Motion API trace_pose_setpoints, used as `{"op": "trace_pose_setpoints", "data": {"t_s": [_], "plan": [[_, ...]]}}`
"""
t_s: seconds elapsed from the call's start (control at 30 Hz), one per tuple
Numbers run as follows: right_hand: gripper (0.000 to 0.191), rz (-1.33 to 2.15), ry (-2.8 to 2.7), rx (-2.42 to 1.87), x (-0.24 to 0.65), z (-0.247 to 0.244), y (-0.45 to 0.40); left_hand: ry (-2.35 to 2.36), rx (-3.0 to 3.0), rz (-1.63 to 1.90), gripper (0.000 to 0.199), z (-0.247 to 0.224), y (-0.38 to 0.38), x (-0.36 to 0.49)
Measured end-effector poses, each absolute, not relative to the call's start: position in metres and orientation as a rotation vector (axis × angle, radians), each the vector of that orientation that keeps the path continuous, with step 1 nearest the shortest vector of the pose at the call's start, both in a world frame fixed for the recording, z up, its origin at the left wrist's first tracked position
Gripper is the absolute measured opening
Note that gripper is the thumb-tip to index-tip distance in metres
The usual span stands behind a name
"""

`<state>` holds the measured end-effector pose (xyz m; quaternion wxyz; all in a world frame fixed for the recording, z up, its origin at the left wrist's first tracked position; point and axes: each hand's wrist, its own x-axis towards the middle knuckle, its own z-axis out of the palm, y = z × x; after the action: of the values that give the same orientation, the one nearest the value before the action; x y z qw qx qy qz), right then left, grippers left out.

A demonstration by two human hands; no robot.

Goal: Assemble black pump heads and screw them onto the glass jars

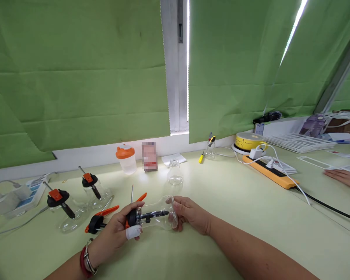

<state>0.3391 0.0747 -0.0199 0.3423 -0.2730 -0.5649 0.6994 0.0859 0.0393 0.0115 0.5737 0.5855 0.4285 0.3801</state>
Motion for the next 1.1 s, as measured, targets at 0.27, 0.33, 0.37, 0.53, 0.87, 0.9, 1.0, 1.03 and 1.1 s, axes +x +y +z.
{"op": "trace_pose_setpoints", "data": {"t_s": [0.27,0.33,0.37,0.53,0.87,0.9,1.0,1.03,1.1], "plan": [[0.08,1.726,-1.523,-0.593,0.3412,-0.0127,0.0717,1.082,1.371,0.907,0.062,0.016,0.0427,0.0838],[0.077,1.733,-1.518,-0.599,0.3414,-0.013,0.0722,1.057,1.373,0.907,0.063,0.0153,0.0423,0.0833],[0.073,1.736,-1.52,-0.602,0.3413,-0.0138,0.0729,1.045,1.375,0.907,0.063,0.0149,0.0419,0.0833],[0.054,1.74,-1.588,-0.668,0.3406,-0.0201,0.0769,1.03,1.385,0.897,0.062,0.0132,0.0399,0.0849],[0.074,1.708,-1.519,-0.621,0.3428,-0.0165,0.076,1.079,1.379,0.91,0.058,0.0154,0.0444,0.083],[0.077,1.711,-1.513,-0.616,0.3432,-0.0154,0.0756,1.077,1.376,0.912,0.058,0.0157,0.0442,0.0832],[0.068,1.737,-1.51,-0.605,0.3429,-0.0147,0.0756,1.041,1.375,0.915,0.059,0.0148,0.0424,0.0841],[0.062,1.746,-1.51,-0.605,0.3424,-0.0154,0.0759,1.031,1.373,0.914,0.059,0.0138,0.0417,0.0844],[0.05,1.765,-1.518,-0.632,0.3409,-0.018,0.0768,1.018,1.367,0.917,0.059,0.0116,0.0406,0.0849]]}}
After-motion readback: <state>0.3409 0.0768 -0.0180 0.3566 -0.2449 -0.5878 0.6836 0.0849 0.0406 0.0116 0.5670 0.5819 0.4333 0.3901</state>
